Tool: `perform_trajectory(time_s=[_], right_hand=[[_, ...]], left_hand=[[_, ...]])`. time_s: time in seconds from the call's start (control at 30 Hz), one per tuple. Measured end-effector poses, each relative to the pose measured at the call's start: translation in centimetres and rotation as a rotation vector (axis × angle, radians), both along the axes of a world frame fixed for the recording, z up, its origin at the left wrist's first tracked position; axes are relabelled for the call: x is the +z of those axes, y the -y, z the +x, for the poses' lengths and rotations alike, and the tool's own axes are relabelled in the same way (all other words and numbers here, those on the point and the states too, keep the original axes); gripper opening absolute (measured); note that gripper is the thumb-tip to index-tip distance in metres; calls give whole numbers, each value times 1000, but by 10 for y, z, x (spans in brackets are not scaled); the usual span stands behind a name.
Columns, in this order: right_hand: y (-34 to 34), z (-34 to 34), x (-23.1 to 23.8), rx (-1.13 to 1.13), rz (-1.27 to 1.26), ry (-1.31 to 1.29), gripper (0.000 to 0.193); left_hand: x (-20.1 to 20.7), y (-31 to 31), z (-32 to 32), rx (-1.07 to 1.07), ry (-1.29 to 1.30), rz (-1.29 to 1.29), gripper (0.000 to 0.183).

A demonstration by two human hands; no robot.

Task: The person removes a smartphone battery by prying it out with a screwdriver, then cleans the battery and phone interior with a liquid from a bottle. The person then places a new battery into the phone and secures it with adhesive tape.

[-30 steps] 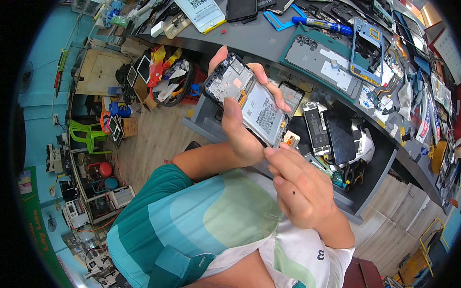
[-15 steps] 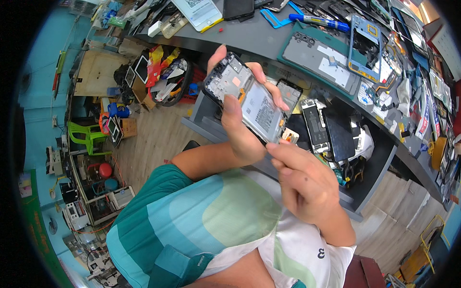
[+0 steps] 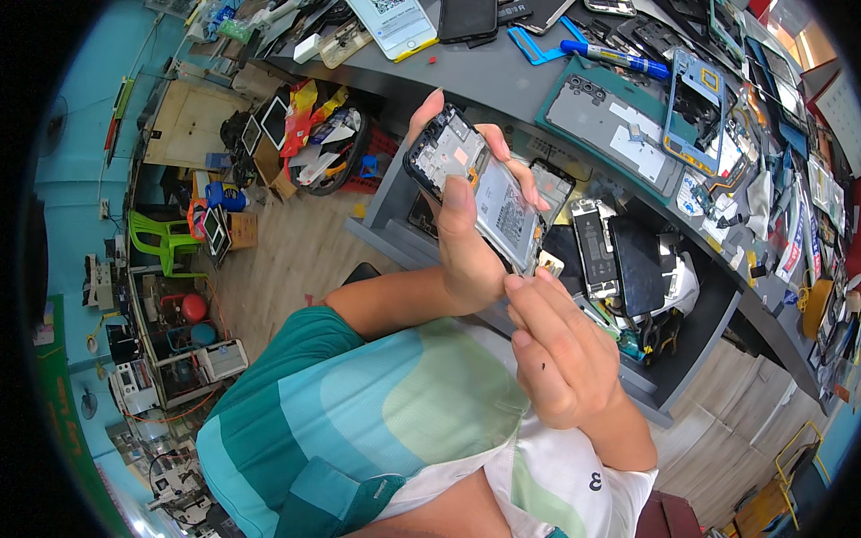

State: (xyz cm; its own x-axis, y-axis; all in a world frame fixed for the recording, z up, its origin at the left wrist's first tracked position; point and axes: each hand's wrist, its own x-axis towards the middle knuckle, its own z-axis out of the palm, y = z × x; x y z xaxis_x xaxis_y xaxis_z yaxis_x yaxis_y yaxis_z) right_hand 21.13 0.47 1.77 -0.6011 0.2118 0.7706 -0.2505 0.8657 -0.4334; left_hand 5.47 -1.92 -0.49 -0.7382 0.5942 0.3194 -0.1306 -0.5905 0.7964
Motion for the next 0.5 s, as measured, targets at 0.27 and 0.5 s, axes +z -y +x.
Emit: perform_trajectory(time_s=[0.27,0.5], right_hand=[[0,-3,0,-1,9,-19,31],[1,-1,6,-18,-25,66,29]], left_hand=[[-2,2,-1,25,-22,-30,87],[-6,2,-2,40,-36,-36,84]])
